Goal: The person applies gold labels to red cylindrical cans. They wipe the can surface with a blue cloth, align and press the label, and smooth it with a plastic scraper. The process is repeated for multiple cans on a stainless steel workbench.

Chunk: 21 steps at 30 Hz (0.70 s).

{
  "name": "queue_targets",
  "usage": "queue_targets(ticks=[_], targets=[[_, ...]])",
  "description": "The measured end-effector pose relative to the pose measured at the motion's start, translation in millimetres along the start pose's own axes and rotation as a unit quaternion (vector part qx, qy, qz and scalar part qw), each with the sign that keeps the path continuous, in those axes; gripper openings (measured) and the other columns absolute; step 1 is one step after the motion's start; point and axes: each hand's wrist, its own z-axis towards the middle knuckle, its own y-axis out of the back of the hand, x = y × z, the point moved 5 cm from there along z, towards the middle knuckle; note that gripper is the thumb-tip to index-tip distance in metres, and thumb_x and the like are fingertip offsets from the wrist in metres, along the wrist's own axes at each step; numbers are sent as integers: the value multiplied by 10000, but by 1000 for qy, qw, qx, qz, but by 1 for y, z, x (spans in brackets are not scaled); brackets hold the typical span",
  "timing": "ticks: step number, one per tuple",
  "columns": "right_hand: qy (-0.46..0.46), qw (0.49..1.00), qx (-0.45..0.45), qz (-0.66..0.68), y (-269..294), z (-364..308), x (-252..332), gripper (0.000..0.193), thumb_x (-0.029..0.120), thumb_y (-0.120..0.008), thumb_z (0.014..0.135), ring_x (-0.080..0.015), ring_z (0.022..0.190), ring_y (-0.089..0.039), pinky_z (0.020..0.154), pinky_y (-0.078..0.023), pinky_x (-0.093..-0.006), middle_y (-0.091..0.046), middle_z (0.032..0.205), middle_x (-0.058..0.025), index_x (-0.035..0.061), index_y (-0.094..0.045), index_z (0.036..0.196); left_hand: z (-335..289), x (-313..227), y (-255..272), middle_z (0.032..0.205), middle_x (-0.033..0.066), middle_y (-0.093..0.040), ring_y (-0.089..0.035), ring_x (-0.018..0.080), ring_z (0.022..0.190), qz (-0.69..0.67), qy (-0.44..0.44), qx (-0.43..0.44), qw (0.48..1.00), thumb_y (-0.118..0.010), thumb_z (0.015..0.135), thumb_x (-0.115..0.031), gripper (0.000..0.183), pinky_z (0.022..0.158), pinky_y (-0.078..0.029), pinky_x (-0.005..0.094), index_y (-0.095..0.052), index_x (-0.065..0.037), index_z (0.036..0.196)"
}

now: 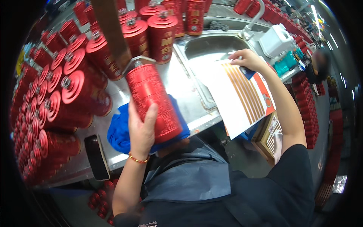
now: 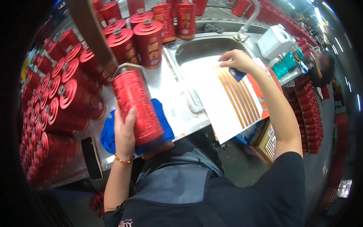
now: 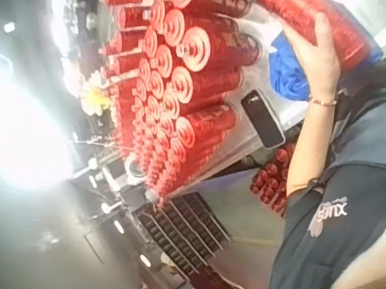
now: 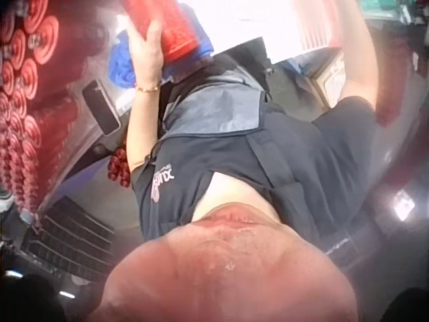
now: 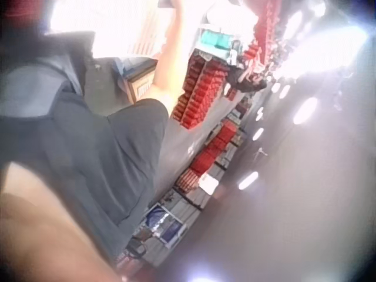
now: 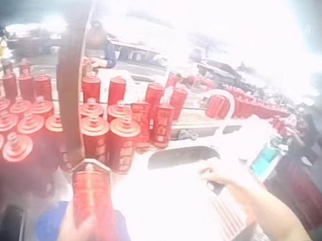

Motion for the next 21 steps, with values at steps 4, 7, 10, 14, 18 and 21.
queue_targets(ticks=[4,7,10,14,18,21], targets=[[53,994,78,-58,-7,32,-9,494,306,-845,817,-264,1149,-685,1011,-505,-372,-740,1224,-125,84,-744,1246,-4,-1,3,1328,115,-589,-622,161,1132,-13,5,-1,1000,-645,1031,-206,595,968,-534,314,-365,-11,1518],[59,984,159,-54,-34,58,-18,644,315,-902,735,-265,1163,-674,1009,-504,-364,-716,1276,-121,86,-707,1305,-6,-6,-2,1299,107,-601,-622,153,1113,-6,14,-6,1000,-630,1037,-221,559,959,-533,313,-386,-13,1495],[20,967,228,-110,-41,81,-18,627,307,-914,707,-254,1105,-689,926,-528,-355,-718,1255,-124,74,-727,1258,-3,-4,-3,1286,103,-606,-620,152,1112,5,10,-5,1000,-626,1038,-218,536,962,-527,308,-402,-12,1479],[115,979,140,-88,-32,87,-6,189,208,-825,785,-228,780,-723,754,-553,-367,-754,800,-78,70,-803,913,-3,-5,-2,1353,98,-579,-588,166,1182,58,10,11,998,-572,1063,-270,554,1046,-463,311,-396,-5,1516],[199,965,-48,-162,-11,66,38,133,165,-753,825,-286,823,-713,769,-559,-400,-737,868,-101,67,-756,915,-7,-9,8,1460,151,-483,-527,222,1309,225,-71,-58,970,-600,1051,-229,617,1120,-417,357,-344,28,1550],[271,939,-114,-178,7,-1,107,109,124,-739,846,-266,818,-699,729,-549,-360,-691,851,-105,49,-700,914,-17,-41,2,1574,208,-347,-456,302,1405,301,-250,-84,917,-662,1012,-204,684,1178,-362,426,-346,64,1556]])
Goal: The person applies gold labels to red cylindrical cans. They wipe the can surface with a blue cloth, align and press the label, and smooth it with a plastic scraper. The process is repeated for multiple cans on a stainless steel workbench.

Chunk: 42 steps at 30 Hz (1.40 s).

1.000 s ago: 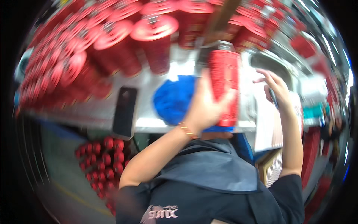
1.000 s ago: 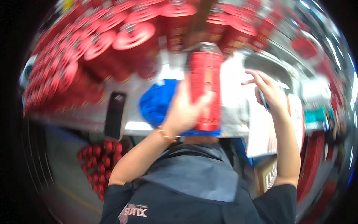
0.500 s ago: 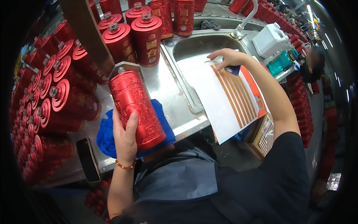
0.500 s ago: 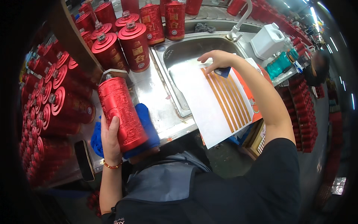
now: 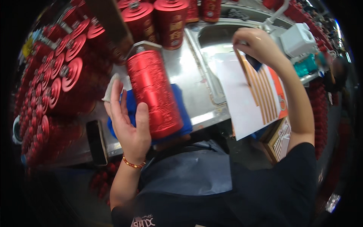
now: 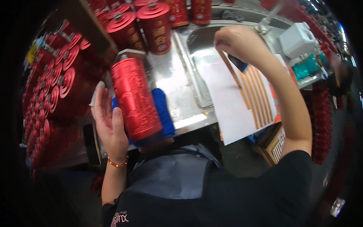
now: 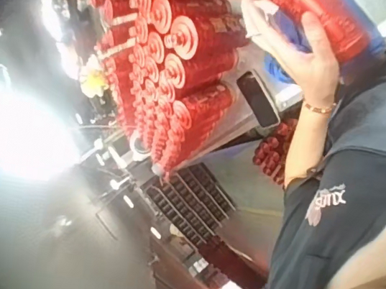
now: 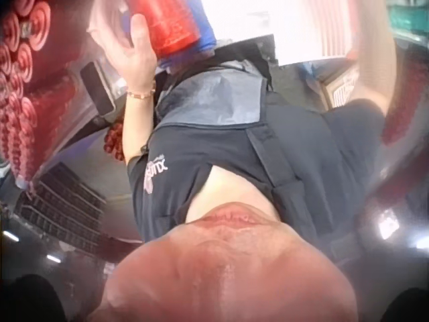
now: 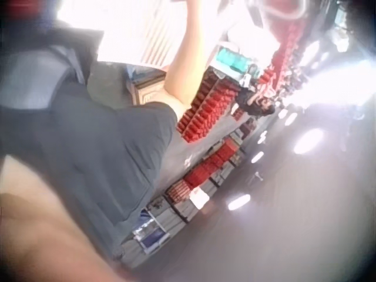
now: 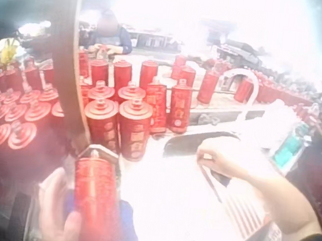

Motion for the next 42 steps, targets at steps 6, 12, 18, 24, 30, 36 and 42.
queue_targets(ticks=[6,12,18,24,30,36,42], targets=[[117,971,55,200,92,-37,162,123,49,-769,796,-242,675,-692,597,-536,-348,-688,772,-81,42,-698,897,4,-93,-9,1427,221,-543,-572,319,1272,-30,-156,271,949,-858,831,-405,922,1100,-435,400,-440,75,1499],[139,939,52,309,119,-45,188,189,7,-792,731,-198,670,-707,593,-536,-278,-741,795,-98,20,-717,905,-25,-94,-44,1021,104,-691,-681,219,890,-283,75,368,883,-841,854,-125,520,800,-542,306,-642,-13,1322],[-134,870,-72,469,92,-91,141,79,3,-704,863,-95,585,-615,503,-431,-190,-694,801,-111,-31,-673,927,-28,-65,13,983,100,-745,-738,146,875,-233,185,347,889,-705,955,12,167,767,-563,254,-727,31,1119],[-330,744,-45,579,8,-145,108,43,-3,-632,968,-61,535,-579,503,-432,-171,-698,837,-110,-30,-665,969,-38,-44,34,923,91,-740,-726,146,849,-171,207,301,915,-673,989,-16,150,740,-556,262,-730,27,1120],[-270,903,-44,331,15,-127,120,295,28,-750,897,-68,727,-610,650,-448,-192,-745,1015,-94,-37,-720,1183,-34,-51,16,832,93,-684,-671,267,748,-93,92,348,928,-723,936,-89,93,674,-516,353,-722,-27,1005],[12,809,179,560,-14,-47,213,495,217,-895,772,-105,583,-526,608,-462,-272,-728,1073,-101,38,-738,1206,-26,-68,9,821,90,-655,-650,293,746,-77,-4,354,932,-753,893,-105,105,677,-519,384,-720,-68,986],[-15,790,225,570,-34,-42,210,194,151,-859,841,-95,672,-570,605,-438,-268,-656,799,-26,34,-772,969,-24,-51,40,847,72,-663,-598,260,764,54,13,292,955,-839,792,-99,174,679,-476,346,-791,-87,959]])
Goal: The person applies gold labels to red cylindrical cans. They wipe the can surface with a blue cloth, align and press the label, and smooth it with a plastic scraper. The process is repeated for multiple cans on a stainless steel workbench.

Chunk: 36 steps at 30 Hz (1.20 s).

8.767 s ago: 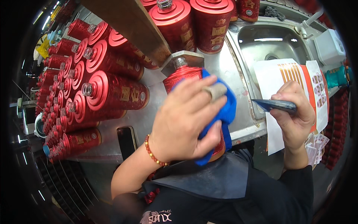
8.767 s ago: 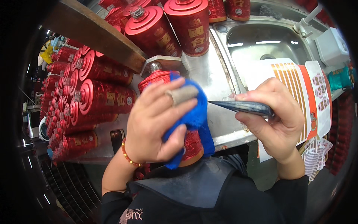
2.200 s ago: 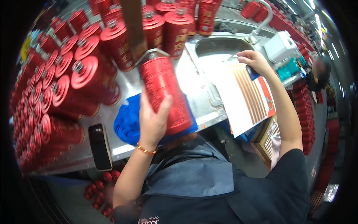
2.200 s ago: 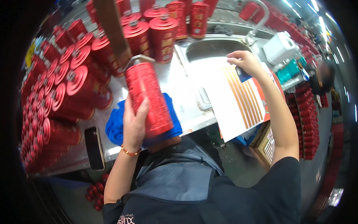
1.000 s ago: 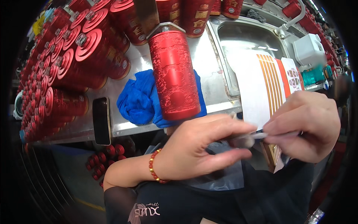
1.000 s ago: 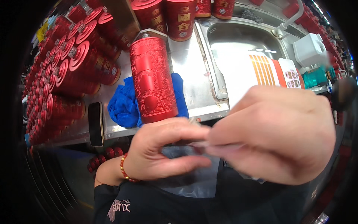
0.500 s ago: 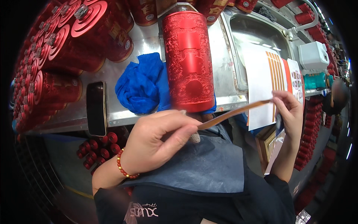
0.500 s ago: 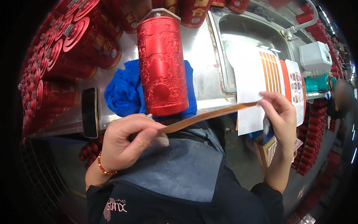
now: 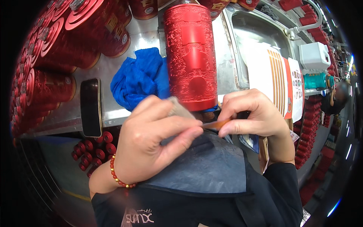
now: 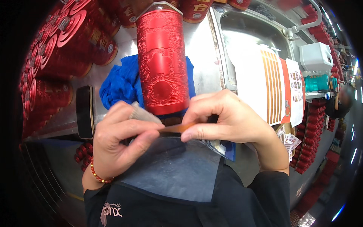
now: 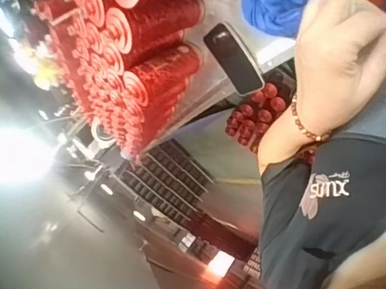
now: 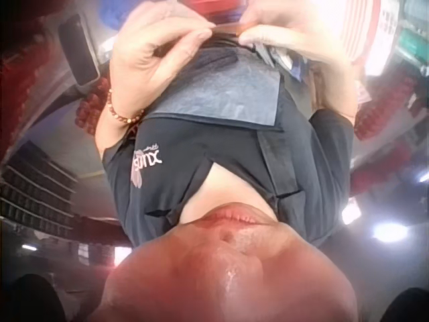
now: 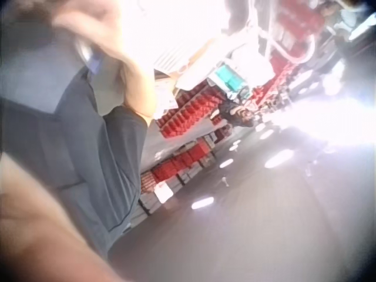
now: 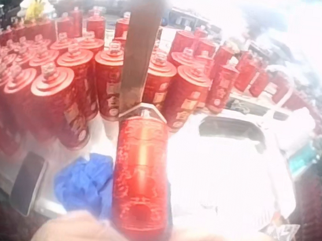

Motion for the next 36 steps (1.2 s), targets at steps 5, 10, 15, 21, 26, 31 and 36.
queue_targets(ticks=[5,10,15,21,26,31,36], targets=[[-133,983,-105,75,2,1,-1,148,85,-821,871,-65,703,-596,622,-430,-243,-659,766,-13,-35,-734,880,-5,12,5,937,54,-667,-554,246,884,42,32,-82,995,-851,770,-100,159,778,-446,341,-800,-106,921],[-149,969,-149,132,-4,3,-10,100,45,-783,907,-20,635,-551,587,-403,-188,-634,713,30,-5,-697,899,-11,24,1,1115,73,-654,-552,211,1005,58,65,-96,992,-823,801,-59,122,876,-433,315,-794,-79,917],[-137,971,-147,128,-2,2,-9,117,41,-773,910,-11,630,-515,576,-367,-185,-631,751,22,7,-676,854,-15,35,-2,1118,52,-644,-503,213,992,1,86,-117,989,-845,790,-108,123,883,-405,323,-795,-114,901],[-138,969,-171,114,1,-2,-15,126,24,-758,905,-11,661,-473,586,-338,-187,-624,909,-12,4,-661,827,-15,40,-5,1170,53,-643,-505,189,1005,-55,115,-125,984,-850,792,-106,113,914,-399,310,-782,-97,882],[-106,979,-167,44,2,3,-10,150,47,-780,888,-23,657,-464,596,-338,-211,-613,874,-12,5,-660,807,-19,49,-7,1197,53,-646,-510,167,1022,-122,152,-132,972,-847,816,-109,98,941,-392,296,-767,-76,863],[-101,980,-169,23,1,5,-7,168,56,-800,866,-40,651,-454,598,-336,-229,-593,839,-8,6,-659,790,-20,52,-7,1195,62,-654,-523,166,1054,-147,196,-109,963,-840,837,-115,96,954,-389,297,-763,-63,860],[-91,981,-170,-2,1,7,-5,181,72,-807,868,-52,659,-462,599,-346,-240,-583,823,-9,11,-659,784,-21,57,-7,1182,68,-663,-532,177,1096,-165,205,-104,959,-836,848,-123,100,983,-377,311,-759,-59,857]])
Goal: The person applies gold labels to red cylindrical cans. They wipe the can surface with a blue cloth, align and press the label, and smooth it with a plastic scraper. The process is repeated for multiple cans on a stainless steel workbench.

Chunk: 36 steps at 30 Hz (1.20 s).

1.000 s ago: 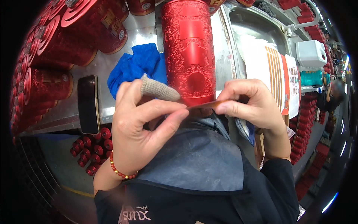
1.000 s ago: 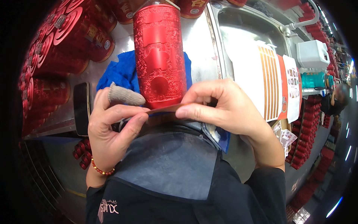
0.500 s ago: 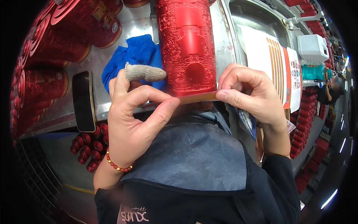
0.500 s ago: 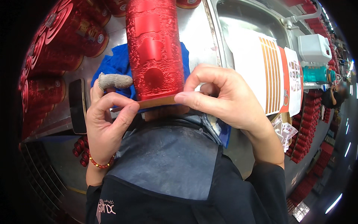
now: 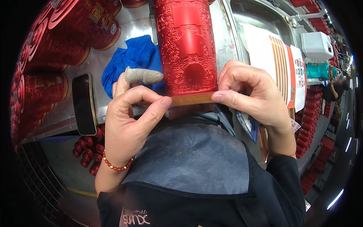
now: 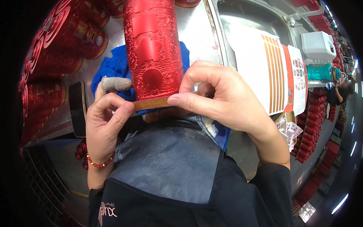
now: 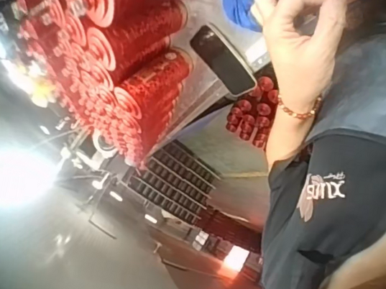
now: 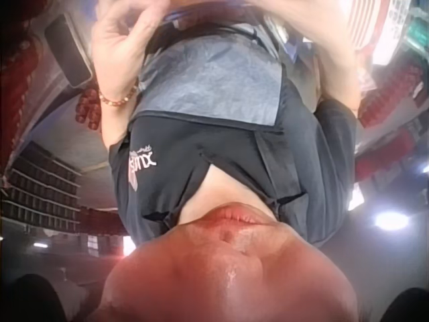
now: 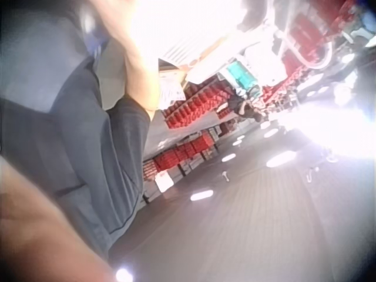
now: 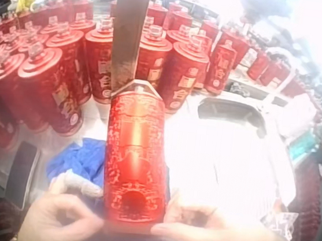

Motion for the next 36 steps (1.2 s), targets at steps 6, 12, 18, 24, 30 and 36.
queue_targets(ticks=[6,12,18,24,30,36], targets=[[34,999,1,3,0,1,-7,216,185,-824,905,-18,607,-464,532,-349,-212,-592,865,20,48,-689,807,1,4,1,1184,64,-664,-525,183,1131,-2,0,10,1000,-828,859,-122,94,1008,-360,323,-755,-62,863],[2,1000,3,-6,-1,3,-1,198,84,-805,880,-58,679,-473,609,-355,-241,-580,824,-8,14,-653,774,0,6,1,1182,60,-664,-525,184,1137,-15,14,7,1000,-821,867,-120,96,1010,-359,325,-748,-59,859],[4,1000,2,-16,-2,3,2,205,94,-808,880,-59,674,-463,608,-347,-245,-571,814,-5,16,-651,773,1,7,2,1168,66,-670,-540,182,1120,-27,13,11,999,-816,876,-122,104,1005,-361,322,-741,-51,857],[11,999,4,-34,-2,4,2,208,97,-810,881,-60,671,-454,608,-344,-247,-543,796,4,17,-650,774,3,9,1,1158,67,-675,-543,178,1117,-32,2,10,999,-812,884,-126,109,1005,-362,319,-738,-52,856],[3,1000,3,-31,-4,5,2,208,93,-802,890,-57,672,-452,608,-344,-245,-533,791,12,16,-649,773,2,9,1,1146,65,-679,-545,177,1123,-40,11,9,999,-807,892,-130,112,1008,-362,323,-737,-51,856],[7,1000,-5,-2,-5,4,0,210,89,-796,898,-55,674,-453,608,-343,-244,-531,794,11,15,-645,771,2,10,1,1140,65,-679,-543,174,1117,-45,22,14,999,-806,895,-130,108,1018,-355,327,-739,-52,864]])
